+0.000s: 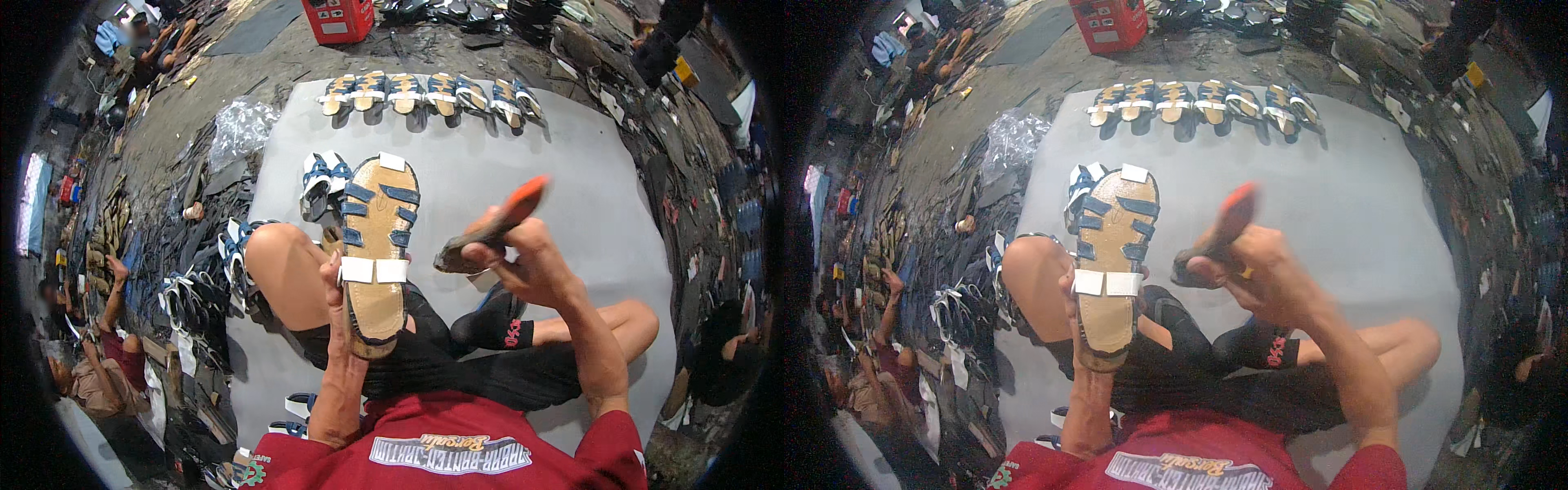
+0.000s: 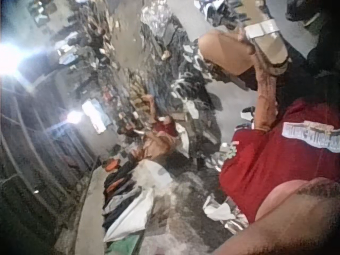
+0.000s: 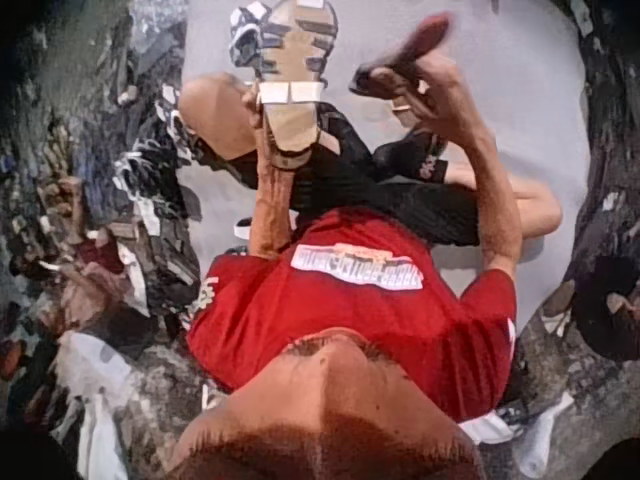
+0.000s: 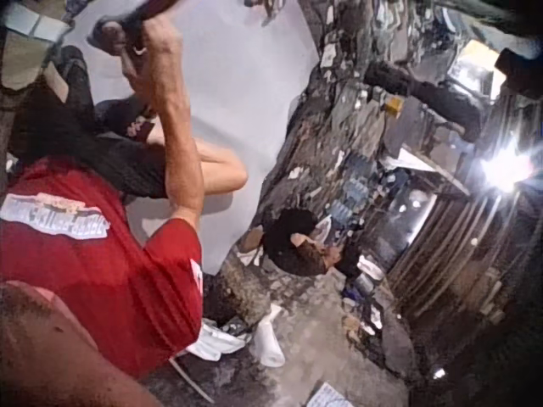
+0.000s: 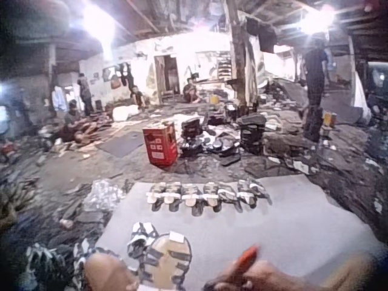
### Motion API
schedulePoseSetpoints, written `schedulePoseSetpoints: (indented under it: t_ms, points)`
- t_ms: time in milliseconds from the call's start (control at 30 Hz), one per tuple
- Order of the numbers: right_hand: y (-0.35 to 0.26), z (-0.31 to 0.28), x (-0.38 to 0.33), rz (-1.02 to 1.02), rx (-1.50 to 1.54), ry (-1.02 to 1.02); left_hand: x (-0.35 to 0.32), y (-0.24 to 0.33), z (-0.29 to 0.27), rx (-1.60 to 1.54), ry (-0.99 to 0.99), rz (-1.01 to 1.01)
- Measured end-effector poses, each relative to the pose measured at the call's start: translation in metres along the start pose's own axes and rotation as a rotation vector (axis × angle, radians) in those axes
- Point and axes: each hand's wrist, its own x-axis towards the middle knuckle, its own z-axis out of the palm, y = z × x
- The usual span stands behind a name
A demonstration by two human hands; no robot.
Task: The person sits on the floor and applies glue to the soles of sandals using a brush. They handle each sandal one at a time, dip the brush into a container of glue, and spread it across the sole before placing the sandal down.
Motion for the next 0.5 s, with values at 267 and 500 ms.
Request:
schedulePoseSetpoints:
  t_ms: [267,500]
  points:
    - [0.004,0.027,-0.005,-0.03,0.265,0.018,0.009,-0.005,0.001,-0.028,-0.002,0.045]
    - [-0.016,0.056,0.007,-0.132,0.245,0.113,0.011,-0.015,0.024,0.084,0.178,0.02]
